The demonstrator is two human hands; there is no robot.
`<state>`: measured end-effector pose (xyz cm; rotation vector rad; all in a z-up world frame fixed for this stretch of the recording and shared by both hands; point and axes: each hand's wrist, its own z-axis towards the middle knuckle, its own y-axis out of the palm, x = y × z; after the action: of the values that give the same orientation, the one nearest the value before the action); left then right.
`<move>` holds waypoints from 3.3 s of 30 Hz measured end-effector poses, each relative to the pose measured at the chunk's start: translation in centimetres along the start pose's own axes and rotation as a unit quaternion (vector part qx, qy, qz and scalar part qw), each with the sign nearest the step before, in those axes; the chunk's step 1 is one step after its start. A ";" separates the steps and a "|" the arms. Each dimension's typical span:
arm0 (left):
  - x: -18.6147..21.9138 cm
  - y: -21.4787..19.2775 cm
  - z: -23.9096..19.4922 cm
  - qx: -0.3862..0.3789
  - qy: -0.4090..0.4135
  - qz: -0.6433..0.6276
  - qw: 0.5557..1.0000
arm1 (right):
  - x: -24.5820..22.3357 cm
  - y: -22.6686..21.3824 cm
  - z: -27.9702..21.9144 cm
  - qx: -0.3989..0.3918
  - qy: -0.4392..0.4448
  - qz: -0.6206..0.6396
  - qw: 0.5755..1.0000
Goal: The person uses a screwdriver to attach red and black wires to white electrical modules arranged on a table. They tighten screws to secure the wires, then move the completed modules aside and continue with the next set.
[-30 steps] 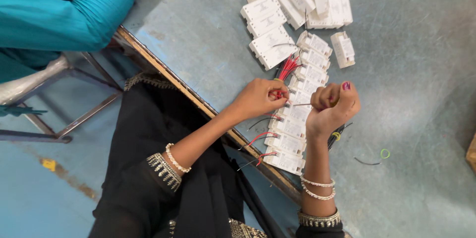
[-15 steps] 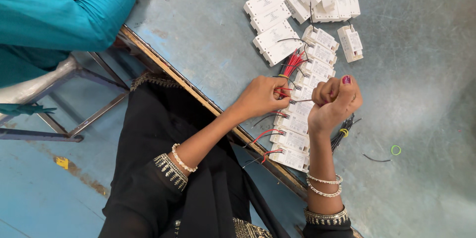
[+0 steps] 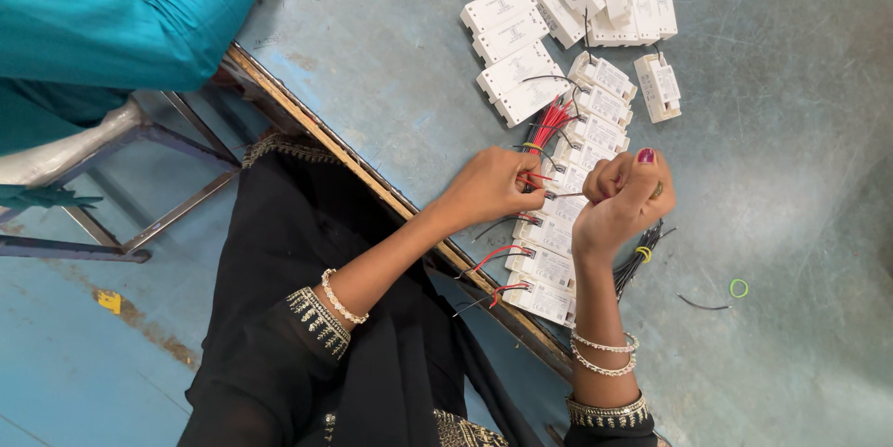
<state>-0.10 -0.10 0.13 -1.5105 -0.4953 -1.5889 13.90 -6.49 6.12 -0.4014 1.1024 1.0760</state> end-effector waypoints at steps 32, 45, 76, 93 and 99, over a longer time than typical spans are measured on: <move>-0.1 1.4 1.1 0.002 -0.046 0.011 0.999 | 0.9 -1.0 0.8 0.022 0.017 0.040 0.999; -0.7 1.6 1.4 0.013 -0.016 0.028 0.999 | 1.1 -1.2 0.8 0.021 0.006 0.037 0.999; 0.1 1.6 2.2 -0.037 -0.075 0.102 0.991 | 0.9 -0.8 0.8 0.028 0.017 0.039 0.999; -1.0 2.0 2.1 -0.032 -0.083 0.050 0.995 | 1.0 -1.0 0.7 0.022 0.015 0.040 0.999; -1.8 0.8 2.2 -0.051 -0.078 -0.180 0.979 | 0.8 -1.8 2.0 0.050 0.082 0.112 0.989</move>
<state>1.70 1.70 -1.35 -1.7025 -0.8265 -1.7991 16.50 -5.46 5.92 -0.2951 1.3662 1.1941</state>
